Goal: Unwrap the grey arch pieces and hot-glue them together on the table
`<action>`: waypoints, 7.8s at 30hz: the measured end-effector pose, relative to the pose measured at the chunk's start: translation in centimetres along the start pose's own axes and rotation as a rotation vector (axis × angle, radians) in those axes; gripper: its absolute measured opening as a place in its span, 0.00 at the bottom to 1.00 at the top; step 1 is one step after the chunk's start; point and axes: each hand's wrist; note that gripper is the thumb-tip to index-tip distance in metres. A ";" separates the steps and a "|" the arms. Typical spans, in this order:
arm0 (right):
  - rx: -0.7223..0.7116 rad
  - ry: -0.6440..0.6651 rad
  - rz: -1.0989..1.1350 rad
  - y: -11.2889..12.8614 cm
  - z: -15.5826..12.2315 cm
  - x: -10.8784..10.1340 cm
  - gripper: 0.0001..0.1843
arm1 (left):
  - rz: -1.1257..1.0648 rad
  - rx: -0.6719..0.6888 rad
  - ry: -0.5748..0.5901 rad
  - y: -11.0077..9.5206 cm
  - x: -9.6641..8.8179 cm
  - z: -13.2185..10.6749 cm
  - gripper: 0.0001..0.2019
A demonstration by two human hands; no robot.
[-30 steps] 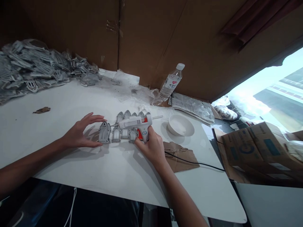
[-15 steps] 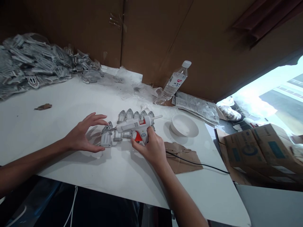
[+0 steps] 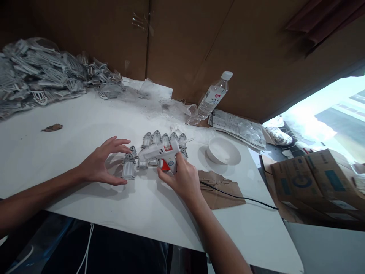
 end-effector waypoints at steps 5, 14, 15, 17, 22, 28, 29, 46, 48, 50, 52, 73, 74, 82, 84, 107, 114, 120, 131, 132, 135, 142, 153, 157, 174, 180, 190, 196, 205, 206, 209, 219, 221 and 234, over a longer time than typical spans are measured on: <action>0.011 0.020 -0.023 0.1 0.0 -0.1 0.20 | -0.004 -0.008 0.005 -0.1 0.0 -0.1 0.41; 0.001 -0.019 -0.088 0.0 -0.2 0.2 0.20 | -0.028 -0.032 0.028 0.0 0.1 0.0 0.44; -0.001 -0.023 -0.093 0.0 -0.2 0.2 0.20 | -0.033 -0.036 0.031 0.0 0.1 0.1 0.44; -0.001 -0.028 -0.099 0.0 -0.2 0.2 0.20 | -0.042 -0.042 0.033 0.0 0.2 0.1 0.45; -0.017 -0.036 -0.104 0.1 -0.2 0.1 0.19 | -0.050 -0.046 0.031 0.0 0.3 0.1 0.47; -0.018 -0.038 -0.093 0.2 -0.1 0.0 0.18 | -0.047 -0.040 0.030 0.1 0.3 0.1 0.46; -0.015 -0.037 -0.092 0.2 -0.1 0.0 0.18 | -0.044 -0.040 0.030 0.1 0.3 0.1 0.46; -0.026 -0.048 -0.089 0.2 -0.1 0.1 0.17 | -0.022 -0.017 0.051 0.2 0.3 0.0 0.47; -0.028 -0.049 -0.086 0.1 -0.1 0.1 0.17 | -0.016 -0.013 0.053 0.3 0.4 0.0 0.47; -0.033 -0.050 -0.084 0.1 -0.1 0.1 0.17 | -0.012 0.003 0.050 0.3 0.4 -0.1 0.46; -0.035 -0.053 -0.081 0.1 -0.1 0.1 0.17 | -0.011 0.018 0.044 0.4 0.4 -0.1 0.46; -0.051 -0.067 -0.066 0.0 0.0 0.1 0.16 | -0.017 0.033 0.026 0.3 0.4 -0.1 0.45; -0.055 -0.077 -0.063 0.0 0.0 0.1 0.17 | -0.017 0.034 0.024 0.3 0.4 -0.1 0.45; -0.051 -0.080 -0.076 0.1 0.1 0.0 0.17 | -0.017 0.040 0.017 0.3 0.4 -0.1 0.45; -0.046 -0.078 -0.082 0.1 0.1 0.0 0.17 | -0.014 0.042 0.018 0.4 0.4 -0.1 0.45; -0.025 -0.102 -0.113 -0.1 0.1 0.1 0.16 | 0.015 0.076 0.019 0.7 0.4 -0.3 0.45; -0.008 -0.098 -0.114 0.0 0.1 -0.1 0.17 | 0.018 0.097 0.025 0.8 0.3 -0.3 0.44; -0.002 -0.072 -0.107 0.1 0.0 -0.2 0.16 | 0.007 0.104 0.035 0.8 0.2 -0.3 0.44; -0.004 -0.096 -0.032 -0.1 0.1 -0.5 0.19 | 0.167 0.117 0.026 1.4 -0.1 -0.2 0.40; -0.002 -0.095 -0.027 -0.1 0.1 -0.6 0.19 | 0.177 0.119 0.025 1.4 -0.2 -0.2 0.39; 0.001 -0.059 -0.022 -0.2 0.1 -0.5 0.18 | 0.183 0.121 0.016 1.3 -0.3 -0.2 0.40; -0.017 0.036 -0.008 -0.3 0.0 -0.3 0.14 | 0.160 0.117 -0.018 1.4 -0.1 -0.3 0.41; -0.057 -0.004 0.001 0.1 0.0 -0.4 0.19 | 0.170 0.123 -0.044 1.4 -0.1 -0.3 0.43; -0.065 0.004 -0.012 0.0 -0.1 -0.3 0.18 | 0.171 0.128 -0.048 1.5 -0.1 -0.3 0.43; -0.098 0.005 -0.017 0.1 -0.1 -0.1 0.17 | 0.184 0.146 -0.060 1.5 -0.1 -0.4 0.43; -0.098 0.007 -0.019 0.0 -0.1 -0.1 0.18 | 0.187 0.151 -0.073 1.6 -0.1 -0.4 0.43; -0.085 -0.012 -0.030 0.0 0.0 -0.3 0.21 | 0.179 0.125 -0.076 1.5 -0.4 -0.4 0.42; -0.071 -0.025 -0.034 -0.1 0.1 -0.4 0.22 | 0.169 0.102 -0.093 1.4 -0.6 -0.3 0.42; -0.083 -0.036 -0.013 -0.1 0.1 -0.5 0.23 | 0.162 0.061 -0.098 1.1 -0.7 -0.2 0.43; -0.081 -0.035 -0.010 -0.1 0.1 -0.5 0.22 | 0.165 0.054 -0.099 1.0 -0.7 -0.2 0.43; -0.064 -0.024 0.007 -0.1 0.1 -0.5 0.22 | 0.181 0.042 -0.120 1.1 -0.6 -0.2 0.42; 0.133 0.103 0.178 -0.1 0.6 -1.1 0.26 | 0.225 -0.008 -0.132 1.9 -0.4 -0.3 0.40; 0.220 0.138 0.221 -0.1 0.7 -1.3 0.27 | 0.224 -0.016 -0.112 2.1 -0.3 -0.4 0.40; 0.382 0.119 0.292 -0.5 1.1 -2.0 0.28 | 0.026 -0.383 -0.090 5.5 -0.6 1.2 0.43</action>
Point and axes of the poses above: each hand's wrist, its own z-axis towards the middle knuckle, its own x-axis out of the palm, y = z × x, and after that the axes turned 14 degrees about x, right-handed
